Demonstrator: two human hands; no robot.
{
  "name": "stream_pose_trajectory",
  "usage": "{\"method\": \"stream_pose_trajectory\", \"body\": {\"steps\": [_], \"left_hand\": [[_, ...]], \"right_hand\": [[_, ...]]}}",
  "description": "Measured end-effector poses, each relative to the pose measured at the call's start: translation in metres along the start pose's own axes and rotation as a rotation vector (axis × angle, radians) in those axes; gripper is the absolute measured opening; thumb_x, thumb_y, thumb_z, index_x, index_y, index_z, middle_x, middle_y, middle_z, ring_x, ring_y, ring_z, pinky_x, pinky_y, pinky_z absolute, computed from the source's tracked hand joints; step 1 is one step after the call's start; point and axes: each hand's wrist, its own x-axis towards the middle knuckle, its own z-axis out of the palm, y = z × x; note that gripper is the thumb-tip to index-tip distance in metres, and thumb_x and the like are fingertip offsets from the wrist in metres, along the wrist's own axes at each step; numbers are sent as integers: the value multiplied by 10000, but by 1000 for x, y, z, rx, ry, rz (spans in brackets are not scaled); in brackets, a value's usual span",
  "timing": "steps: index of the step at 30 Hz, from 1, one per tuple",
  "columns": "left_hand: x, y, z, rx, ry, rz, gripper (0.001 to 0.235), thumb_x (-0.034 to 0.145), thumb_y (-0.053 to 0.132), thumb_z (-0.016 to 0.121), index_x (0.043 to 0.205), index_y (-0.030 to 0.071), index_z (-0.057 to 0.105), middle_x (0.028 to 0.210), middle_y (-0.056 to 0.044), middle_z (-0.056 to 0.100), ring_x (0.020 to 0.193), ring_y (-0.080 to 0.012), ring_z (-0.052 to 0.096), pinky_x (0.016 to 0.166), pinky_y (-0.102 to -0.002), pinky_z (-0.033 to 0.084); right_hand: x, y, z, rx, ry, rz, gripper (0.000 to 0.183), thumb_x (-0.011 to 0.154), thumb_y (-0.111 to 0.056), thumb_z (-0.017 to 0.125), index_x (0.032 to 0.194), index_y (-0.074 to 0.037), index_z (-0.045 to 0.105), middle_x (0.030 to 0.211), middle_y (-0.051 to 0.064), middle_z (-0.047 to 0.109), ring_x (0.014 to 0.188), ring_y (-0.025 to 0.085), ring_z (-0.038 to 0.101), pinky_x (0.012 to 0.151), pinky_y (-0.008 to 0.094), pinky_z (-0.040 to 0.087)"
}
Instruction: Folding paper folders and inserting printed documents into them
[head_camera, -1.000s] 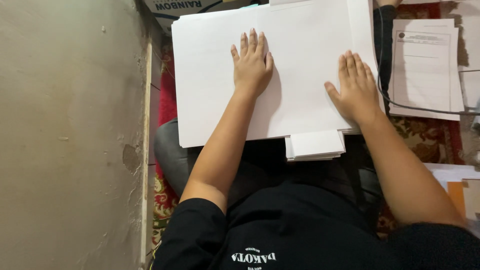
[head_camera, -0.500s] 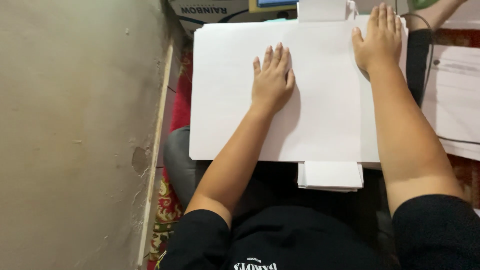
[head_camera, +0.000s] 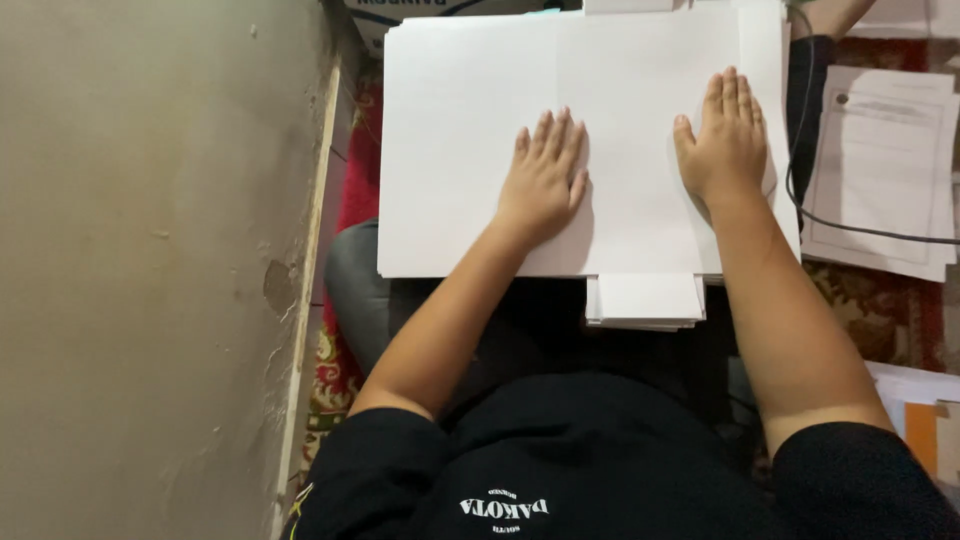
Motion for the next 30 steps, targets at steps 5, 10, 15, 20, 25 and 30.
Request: {"method": "stream_pose_trajectory", "body": {"steps": [5, 10, 15, 20, 25, 30], "left_hand": [[-54, 23, 3, 97, 41, 64, 690, 1048, 461, 457, 1646, 167, 278, 1720, -152, 192, 1604, -358, 167, 1274, -594, 188], [4, 7, -18, 33, -155, 27, 636, 1088, 451, 338, 1659, 202, 210, 1726, -151, 118, 1596, -376, 91, 1238, -656, 98], [118, -39, 8, 112, -107, -75, 771, 1082, 552, 379, 1631, 30, 232, 1708, -151, 147, 1577, -356, 115, 1232, -638, 124], [162, -44, -8, 29, -92, -217, 768, 1082, 506, 330, 1614, -25, 171, 1707, -184, 168, 1581, -315, 83, 1276, -525, 39], [118, -24, -29, 29, -135, -212, 719, 1098, 413, 280, 1641, -34, 130, 1713, -193, 13, 1582, -318, -37, 1298, -496, -3], [68, -19, -11, -42, -29, -140, 625, 1078, 324, 277, 1643, 65, 217, 1726, -104, 143, 1601, -264, 55, 1305, -499, 8]], "right_hand": [[1, 1, 6, -1, 25, 7, 706, 1088, -349, 412, 1618, 96, 273, 1680, 264, 240, 1545, 373, 193, 1244, 474, 134], [0, 5, 8, -6, 93, -26, 694, 1083, -310, 487, 1602, 125, 334, 1656, 296, 291, 1524, 397, 246, 1227, 481, 163], [-4, -5, -3, 19, 11, 26, 694, 1086, -334, 439, 1627, 68, 275, 1688, 244, 217, 1557, 355, 186, 1257, 455, 123], [0, -2, 1, 6, 53, 8, 682, 1087, -338, 458, 1619, 61, 308, 1680, 246, 248, 1550, 357, 210, 1254, 473, 147], [5, -3, 7, 12, 28, 29, 685, 1082, -348, 445, 1629, 37, 294, 1688, 229, 227, 1555, 345, 181, 1255, 472, 126], [-2, -55, -24, -32, -199, 115, 719, 1082, -452, 268, 1673, -72, 111, 1717, 208, 15, 1586, 342, 8, 1274, 474, 27]]}}
